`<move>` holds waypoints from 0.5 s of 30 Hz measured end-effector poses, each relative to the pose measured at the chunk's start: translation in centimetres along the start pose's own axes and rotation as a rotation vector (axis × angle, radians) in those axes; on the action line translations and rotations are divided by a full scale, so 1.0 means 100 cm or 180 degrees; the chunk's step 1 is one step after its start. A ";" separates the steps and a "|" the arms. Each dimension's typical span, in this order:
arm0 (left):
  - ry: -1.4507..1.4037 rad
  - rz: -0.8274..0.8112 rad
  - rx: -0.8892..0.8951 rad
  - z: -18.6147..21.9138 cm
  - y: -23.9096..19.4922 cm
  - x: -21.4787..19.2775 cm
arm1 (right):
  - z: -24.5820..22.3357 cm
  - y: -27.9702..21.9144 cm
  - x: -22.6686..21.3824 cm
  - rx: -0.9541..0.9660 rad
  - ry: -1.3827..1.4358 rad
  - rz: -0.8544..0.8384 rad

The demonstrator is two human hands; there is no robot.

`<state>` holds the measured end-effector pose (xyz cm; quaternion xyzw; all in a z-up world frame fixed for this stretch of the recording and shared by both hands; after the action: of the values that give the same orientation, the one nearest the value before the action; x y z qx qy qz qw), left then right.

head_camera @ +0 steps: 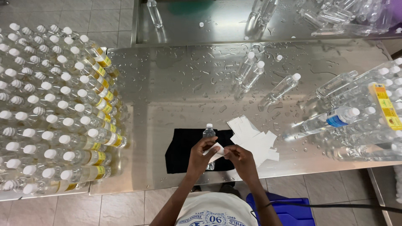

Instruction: The person applies yellow labels to clear plastic bottles on a stainless steel table. They pick up a bottle, wrap a label around it, and place it in a row with other labeled bottles. The person also organizes the bottles and discards used label backing paper into a blue bin.

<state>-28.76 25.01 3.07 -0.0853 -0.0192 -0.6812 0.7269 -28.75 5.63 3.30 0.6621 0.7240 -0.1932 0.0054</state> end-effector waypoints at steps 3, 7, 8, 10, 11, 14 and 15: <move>0.0482 0.0511 0.0148 -0.001 -0.008 -0.001 | 0.000 -0.007 0.005 0.0233 0.0340 0.0303; 0.0440 0.0125 0.0060 0.004 -0.020 0.015 | 0.002 -0.014 0.001 0.0511 0.0838 0.0836; 0.0440 0.0133 0.0055 0.006 -0.022 0.024 | 0.003 -0.015 0.001 0.0515 0.0836 0.0829; 0.0035 -0.0476 -0.0409 0.005 -0.027 0.049 | 0.001 -0.016 0.001 0.0166 0.0800 0.0630; 0.0035 -0.0488 -0.0408 0.003 -0.025 0.054 | 0.005 -0.016 -0.001 0.0166 0.0802 0.0642; -0.0527 -0.0384 -0.0602 -0.002 -0.019 0.069 | 0.014 -0.016 -0.010 0.0258 0.0791 0.0507; -0.0643 -0.0324 -0.0471 0.000 -0.016 0.071 | 0.010 -0.016 -0.013 0.0144 0.0775 0.0454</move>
<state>-29.83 17.93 4.22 -0.2057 -0.0464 -0.7047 0.6774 -30.34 3.98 3.11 0.7304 0.6659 -0.1268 -0.0837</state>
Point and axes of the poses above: each hand's wrist, its own y-axis towards the middle knuckle, its own x-axis out of the palm, z = x × y, the point moved 4 cm from there along y, towards the middle knuckle, and after that the axes turned 1 degree about -y, right-handed, at the moved point
